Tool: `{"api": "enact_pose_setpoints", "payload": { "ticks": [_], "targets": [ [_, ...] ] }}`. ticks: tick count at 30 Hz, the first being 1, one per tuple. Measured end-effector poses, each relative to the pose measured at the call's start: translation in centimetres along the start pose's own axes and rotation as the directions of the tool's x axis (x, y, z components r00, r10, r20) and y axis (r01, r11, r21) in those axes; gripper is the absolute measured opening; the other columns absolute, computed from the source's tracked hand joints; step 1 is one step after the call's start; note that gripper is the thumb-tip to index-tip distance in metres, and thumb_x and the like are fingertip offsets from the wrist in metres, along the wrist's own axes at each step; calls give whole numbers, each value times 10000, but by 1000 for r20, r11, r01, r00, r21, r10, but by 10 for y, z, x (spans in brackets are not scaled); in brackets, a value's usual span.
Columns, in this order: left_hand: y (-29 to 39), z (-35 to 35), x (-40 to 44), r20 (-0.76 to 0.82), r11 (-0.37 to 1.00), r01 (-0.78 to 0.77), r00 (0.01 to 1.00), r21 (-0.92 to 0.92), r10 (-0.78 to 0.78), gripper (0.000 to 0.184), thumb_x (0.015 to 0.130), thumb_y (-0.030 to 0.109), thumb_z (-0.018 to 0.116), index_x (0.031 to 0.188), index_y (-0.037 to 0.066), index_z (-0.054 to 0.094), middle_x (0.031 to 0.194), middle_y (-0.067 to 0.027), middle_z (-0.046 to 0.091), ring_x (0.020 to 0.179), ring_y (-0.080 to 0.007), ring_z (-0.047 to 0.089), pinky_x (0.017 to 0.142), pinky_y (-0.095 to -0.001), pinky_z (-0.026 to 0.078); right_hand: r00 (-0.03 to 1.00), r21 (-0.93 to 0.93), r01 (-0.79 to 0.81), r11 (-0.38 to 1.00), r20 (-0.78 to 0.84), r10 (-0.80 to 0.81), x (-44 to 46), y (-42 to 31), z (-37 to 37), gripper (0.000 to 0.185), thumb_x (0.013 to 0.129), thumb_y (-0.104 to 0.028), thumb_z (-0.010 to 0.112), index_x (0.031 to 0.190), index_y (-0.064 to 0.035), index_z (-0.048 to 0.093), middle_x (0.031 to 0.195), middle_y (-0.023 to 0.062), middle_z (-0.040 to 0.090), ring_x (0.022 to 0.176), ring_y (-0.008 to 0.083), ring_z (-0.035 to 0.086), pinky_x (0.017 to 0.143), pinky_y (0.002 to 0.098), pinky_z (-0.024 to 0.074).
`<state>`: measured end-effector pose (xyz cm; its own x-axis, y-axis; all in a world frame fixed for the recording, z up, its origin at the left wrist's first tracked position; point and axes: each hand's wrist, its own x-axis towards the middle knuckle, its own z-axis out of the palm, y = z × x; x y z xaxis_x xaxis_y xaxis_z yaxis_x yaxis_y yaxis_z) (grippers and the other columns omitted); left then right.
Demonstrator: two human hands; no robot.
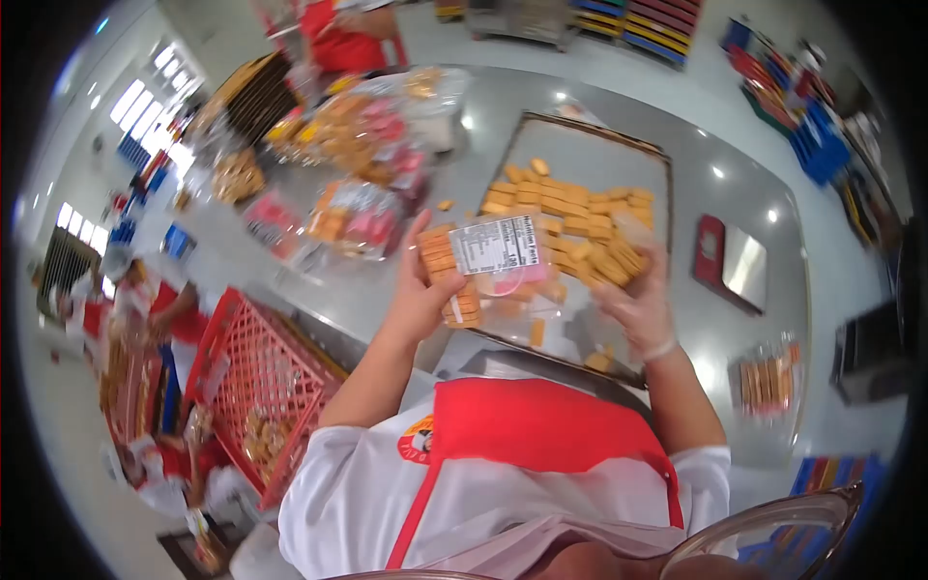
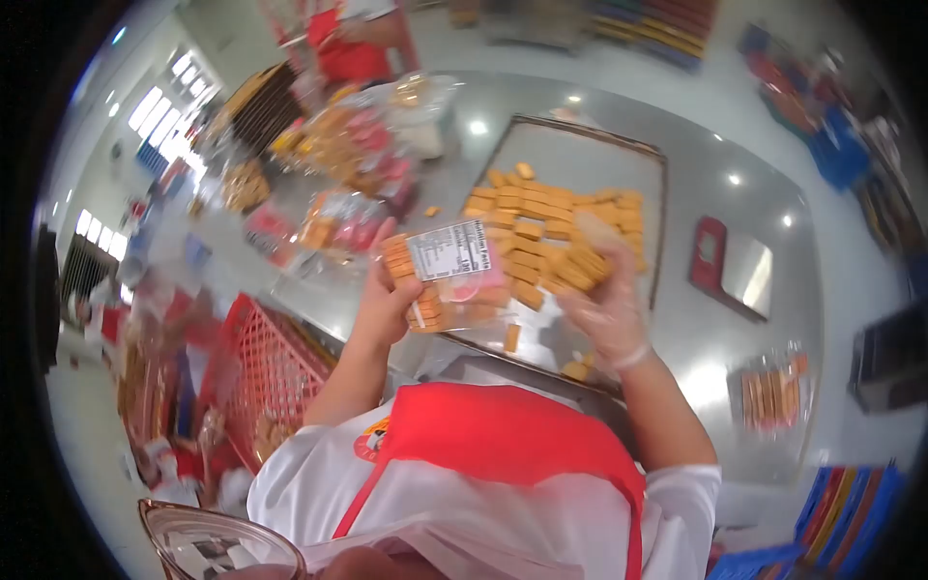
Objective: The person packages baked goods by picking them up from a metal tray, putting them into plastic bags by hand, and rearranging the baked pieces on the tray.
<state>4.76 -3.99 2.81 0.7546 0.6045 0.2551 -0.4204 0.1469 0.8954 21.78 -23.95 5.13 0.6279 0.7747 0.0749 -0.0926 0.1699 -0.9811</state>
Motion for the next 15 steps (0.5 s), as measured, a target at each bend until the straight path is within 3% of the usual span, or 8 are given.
{"api": "enact_pose_setpoints", "payload": {
  "ticks": [3, 5, 7, 8, 11, 14, 15],
  "targets": [
    [1, 19, 2, 47, 982, -94, 995, 166, 88, 839, 671, 28, 653, 1326, 114, 136, 1152, -96, 423, 1062, -200, 453, 873, -327, 404, 972, 115, 193, 974, 109, -206, 6, 4, 11, 508, 728, 65, 537, 1142, -109, 299, 1167, 77, 375, 988, 155, 454, 839, 293, 387],
    [4, 26, 0, 17, 959, -112, 994, 259, 111, 828, 669, 18, 654, 1317, 115, 147, 1157, -97, 411, 1045, -204, 459, 867, -334, 406, 950, 140, 229, 963, 185, -253, 6, -2, 17, 513, 727, 68, 533, 1153, -109, 309, 1175, 72, 364, 1007, 144, 437, 845, 279, 376],
    [3, 22, 1, -44, 909, -139, 984, 393, 170, 825, 669, 15, 656, 1314, 111, 151, 1156, -95, 409, 1034, -204, 464, 864, -336, 408, 968, 60, 149, 987, 197, -158, 1, -2, 13, 510, 731, 58, 536, 1160, -108, 316, 1162, 73, 378, 998, 136, 438, 838, 270, 377],
    [3, 19, 2, -68, 938, -94, 990, 334, 124, 831, 670, 30, 670, 1313, 101, 149, 1166, -97, 399, 1031, -204, 464, 864, -332, 408, 972, 21, 104, 994, 208, -106, 0, -2, 12, 508, 734, 52, 538, 1164, -108, 320, 1155, 74, 384, 993, 132, 439, 835, 266, 377],
    [4, 15, 4, 69, 905, -203, 979, 374, 191, 840, 664, 51, 690, 1311, 92, 155, 1150, -95, 420, 1009, -199, 480, 862, -327, 409, 955, 46, -88, 995, 288, 71, -2, -12, 6, 514, 743, 34, 541, 1183, -102, 313, 1092, 72, 442, 961, 130, 460, 819, 262, 383],
    [7, 12, -1, 185, 994, -73, 981, 84, 57, 858, 649, 67, 710, 1310, 79, 163, 1121, -92, 451, 1005, -192, 492, 859, -323, 410, 913, 165, -297, 941, 337, 229, -7, -32, 7, 508, 750, 25, 539, 1191, -92, 316, 1004, 59, 498, 925, 130, 486, 800, 257, 389],
    [6, 10, -2, 178, 994, -81, 982, 70, 68, 853, 647, 69, 712, 1305, 76, 169, 1120, -93, 456, 1009, -190, 493, 856, -323, 412, 931, 178, -208, 962, 336, 140, -6, -25, 8, 500, 751, 29, 534, 1189, -88, 324, 1008, 61, 500, 933, 131, 486, 804, 259, 388]
  ]
}}
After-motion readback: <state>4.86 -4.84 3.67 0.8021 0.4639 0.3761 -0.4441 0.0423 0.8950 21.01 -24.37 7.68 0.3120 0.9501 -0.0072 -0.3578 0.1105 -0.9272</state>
